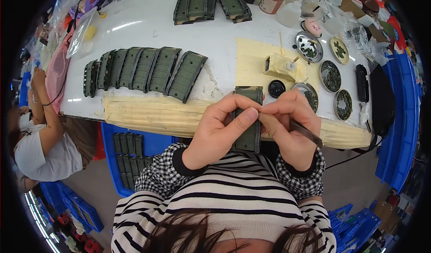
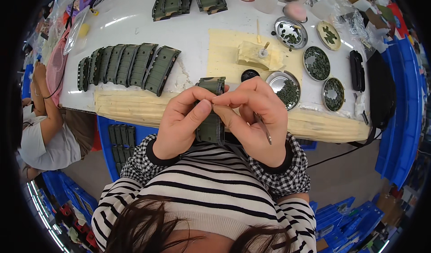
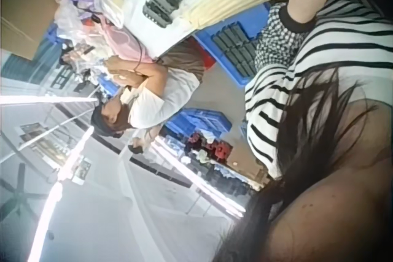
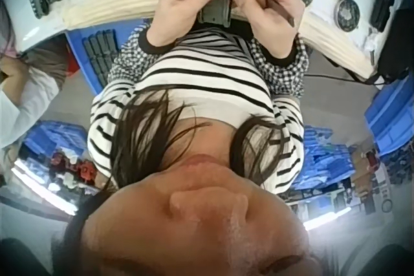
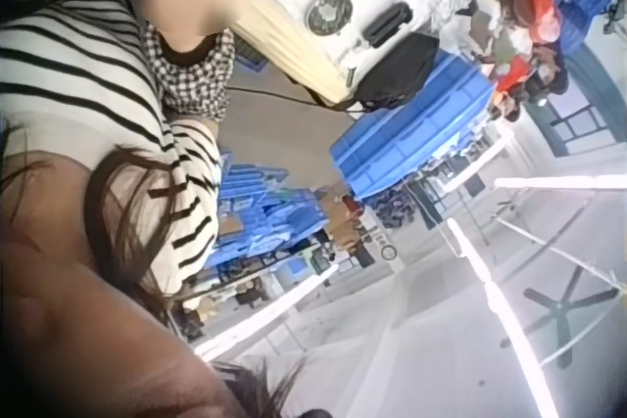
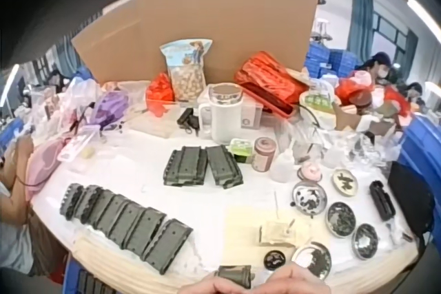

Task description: Applying a tool to assemble or glue small green plastic toy tank tracks on a workbench.

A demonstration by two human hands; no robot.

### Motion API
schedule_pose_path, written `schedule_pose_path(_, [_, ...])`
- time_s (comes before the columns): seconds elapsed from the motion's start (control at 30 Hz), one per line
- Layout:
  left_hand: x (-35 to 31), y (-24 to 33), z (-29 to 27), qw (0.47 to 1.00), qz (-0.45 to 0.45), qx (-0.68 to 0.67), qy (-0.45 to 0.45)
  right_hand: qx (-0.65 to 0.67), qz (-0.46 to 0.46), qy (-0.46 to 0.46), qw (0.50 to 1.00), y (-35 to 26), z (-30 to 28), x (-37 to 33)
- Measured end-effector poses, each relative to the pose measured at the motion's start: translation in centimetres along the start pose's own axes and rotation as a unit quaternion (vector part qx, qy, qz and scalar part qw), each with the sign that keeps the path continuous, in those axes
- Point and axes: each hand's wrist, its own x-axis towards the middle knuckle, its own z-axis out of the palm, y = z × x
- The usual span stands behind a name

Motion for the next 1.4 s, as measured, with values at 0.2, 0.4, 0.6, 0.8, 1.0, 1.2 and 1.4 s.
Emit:
schedule_pose_path(0.2, [-0.3, -0.5, -0.5, 1.000, -0.002, -0.012, 0.028, -0.074, -0.061, -0.030, 0.995, -0.5, 0.1, 0.1])
schedule_pose_path(0.4, [0.1, -0.1, -0.6, 1.000, -0.001, 0.001, 0.005, -0.248, -0.290, -0.015, 0.924, 0.5, -0.6, 0.7])
schedule_pose_path(0.6, [0.3, -0.2, -1.3, 0.982, 0.047, 0.180, -0.024, -0.365, -0.340, -0.083, 0.862, -0.5, -1.5, 0.8])
schedule_pose_path(0.8, [-0.4, 0.4, 0.4, 0.999, 0.005, 0.034, -0.004, -0.299, -0.250, -0.008, 0.921, -1.0, -1.6, 1.5])
schedule_pose_path(1.0, [-0.2, -0.3, 0.4, 0.983, 0.096, 0.153, 0.025, -0.296, -0.237, -0.012, 0.925, 0.4, -1.6, 2.0])
schedule_pose_path(1.2, [-0.5, -0.6, 0.2, 0.970, 0.111, 0.216, 0.020, -0.295, -0.236, -0.010, 0.926, 0.7, -1.6, 1.9])
schedule_pose_path(1.4, [-0.6, -0.9, 0.3, 0.964, 0.130, 0.231, 0.031, -0.302, -0.247, -0.012, 0.920, 1.0, -1.4, 1.4])
